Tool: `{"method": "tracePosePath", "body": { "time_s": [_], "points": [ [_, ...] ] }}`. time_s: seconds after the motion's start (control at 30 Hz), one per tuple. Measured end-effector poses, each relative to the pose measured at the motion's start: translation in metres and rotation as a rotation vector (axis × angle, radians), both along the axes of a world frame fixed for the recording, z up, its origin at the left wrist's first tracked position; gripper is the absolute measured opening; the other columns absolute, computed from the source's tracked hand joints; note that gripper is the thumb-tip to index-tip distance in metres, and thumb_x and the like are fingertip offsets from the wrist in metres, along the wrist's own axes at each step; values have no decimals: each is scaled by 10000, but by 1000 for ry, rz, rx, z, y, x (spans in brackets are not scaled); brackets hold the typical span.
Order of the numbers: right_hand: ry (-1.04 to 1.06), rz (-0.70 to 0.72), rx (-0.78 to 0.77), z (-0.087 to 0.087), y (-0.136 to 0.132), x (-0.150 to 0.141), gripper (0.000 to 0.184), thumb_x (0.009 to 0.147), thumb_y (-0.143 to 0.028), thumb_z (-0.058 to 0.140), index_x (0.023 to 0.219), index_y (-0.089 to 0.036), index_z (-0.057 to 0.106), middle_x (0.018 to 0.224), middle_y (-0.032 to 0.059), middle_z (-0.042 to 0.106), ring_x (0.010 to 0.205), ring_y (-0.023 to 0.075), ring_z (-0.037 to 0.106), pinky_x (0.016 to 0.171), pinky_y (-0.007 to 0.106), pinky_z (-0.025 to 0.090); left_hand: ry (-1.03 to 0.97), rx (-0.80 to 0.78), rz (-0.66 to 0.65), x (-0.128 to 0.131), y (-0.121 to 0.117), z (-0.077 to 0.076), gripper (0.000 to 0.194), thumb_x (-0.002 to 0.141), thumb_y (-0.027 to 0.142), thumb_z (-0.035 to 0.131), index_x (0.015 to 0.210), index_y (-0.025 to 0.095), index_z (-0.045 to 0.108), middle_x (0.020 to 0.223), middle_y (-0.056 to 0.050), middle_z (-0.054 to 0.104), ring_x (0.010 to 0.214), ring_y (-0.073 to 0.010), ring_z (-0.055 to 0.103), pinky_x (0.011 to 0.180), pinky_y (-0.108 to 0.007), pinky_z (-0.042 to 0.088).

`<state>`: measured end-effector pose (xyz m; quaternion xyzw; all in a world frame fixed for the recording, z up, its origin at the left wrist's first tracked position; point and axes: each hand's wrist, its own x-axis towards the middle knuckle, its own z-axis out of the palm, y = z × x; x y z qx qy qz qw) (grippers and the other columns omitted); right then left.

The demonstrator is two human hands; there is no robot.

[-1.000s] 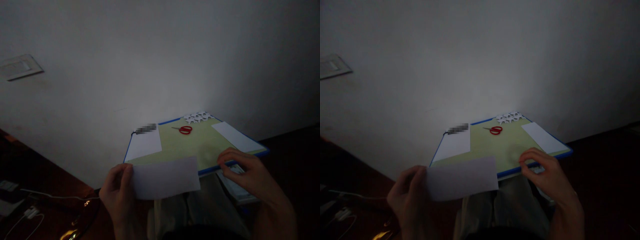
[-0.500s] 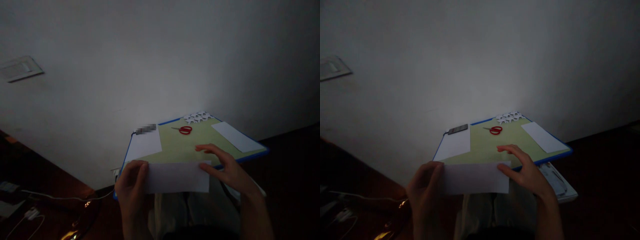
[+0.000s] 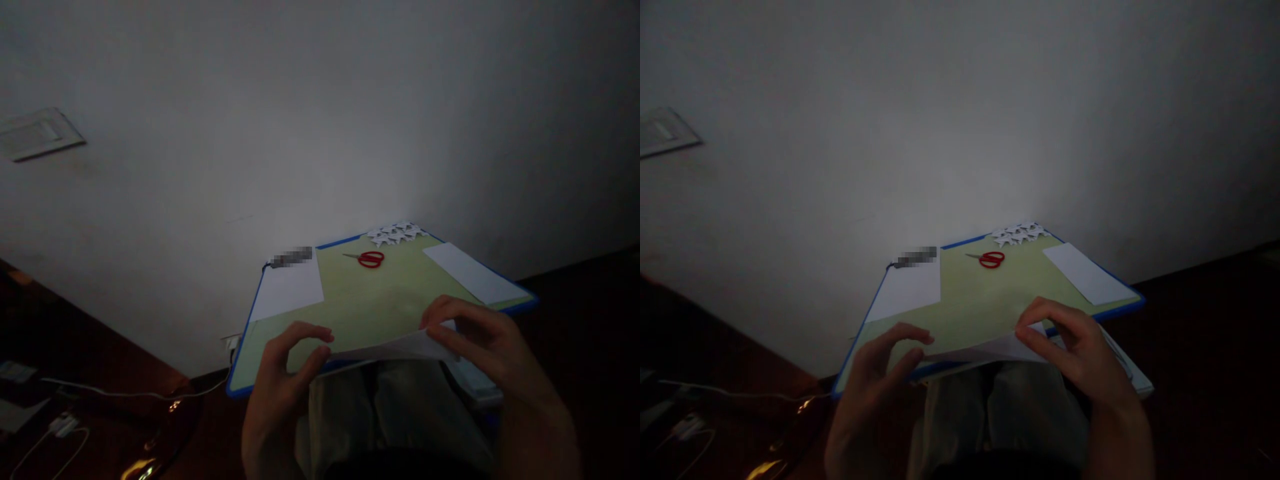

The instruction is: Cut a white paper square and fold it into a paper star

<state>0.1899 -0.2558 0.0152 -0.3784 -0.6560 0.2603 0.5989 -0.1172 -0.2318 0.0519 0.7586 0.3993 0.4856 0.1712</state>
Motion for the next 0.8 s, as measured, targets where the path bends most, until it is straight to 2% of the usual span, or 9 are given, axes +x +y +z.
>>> {"method": "tracePosePath", "body": {
  "time_s": [0.13, 0.27, 0.4, 0.53, 0.67, 0.8],
  "points": [
    [-50, 7, 115, 17, -22, -4, 107, 962, -220, 737, 873, -279, 741, 818, 17, 744, 786, 211, 727, 679, 305, 572, 70, -132, -338, 21, -10, 11, 88, 937, 285, 771, 987, 281, 843, 904, -61, 821, 836, -247, 762, 781, -366, 596],
    [-143, -115, 158, 26, -42, -2, 75, 938, -249, 773, 892, -308, 771, 840, 24, 772, 806, 236, 756, 645, 301, 609, 128, -208, -506, 28, -23, 13, 138, 951, 234, 777, 1049, 303, 844, 914, -31, 847, 875, -221, 752, 821, -344, 554],
    [-169, -190, 176, 26, -52, 3, 45, 932, -287, 782, 897, -315, 784, 841, 18, 781, 792, 233, 766, 630, 286, 626, 202, -281, -504, 28, -25, 10, 270, 903, 278, 843, 1170, 319, 827, 984, -10, 856, 928, -220, 756, 854, -334, 521],
    [-227, -193, 154, 27, -49, 0, 49, 928, -297, 793, 884, -313, 780, 860, 0, 784, 794, 203, 765, 645, 253, 616, 150, -318, -507, 40, -22, 10, 179, 884, 275, 854, 1060, 244, 854, 935, -32, 839, 878, -193, 756, 805, -291, 509],
    [-285, -75, 82, 29, -40, -8, 93, 960, -316, 773, 869, -296, 778, 819, -21, 764, 746, 160, 749, 630, 225, 590, 118, -220, -450, 62, -23, 11, 100, 883, 123, 769, 931, 170, 843, 788, -34, 758, 727, -140, 682, 677, -245, 469],
    [-268, -69, 48, 27, -32, -14, 127, 992, -315, 743, 872, -280, 766, 826, -31, 740, 757, 134, 725, 659, 218, 562, 102, -130, -340, 74, -25, 10, 135, 836, 40, 711, 830, 154, 784, 734, -12, 679, 691, -122, 614, 639, -238, 431]
  ]
}}
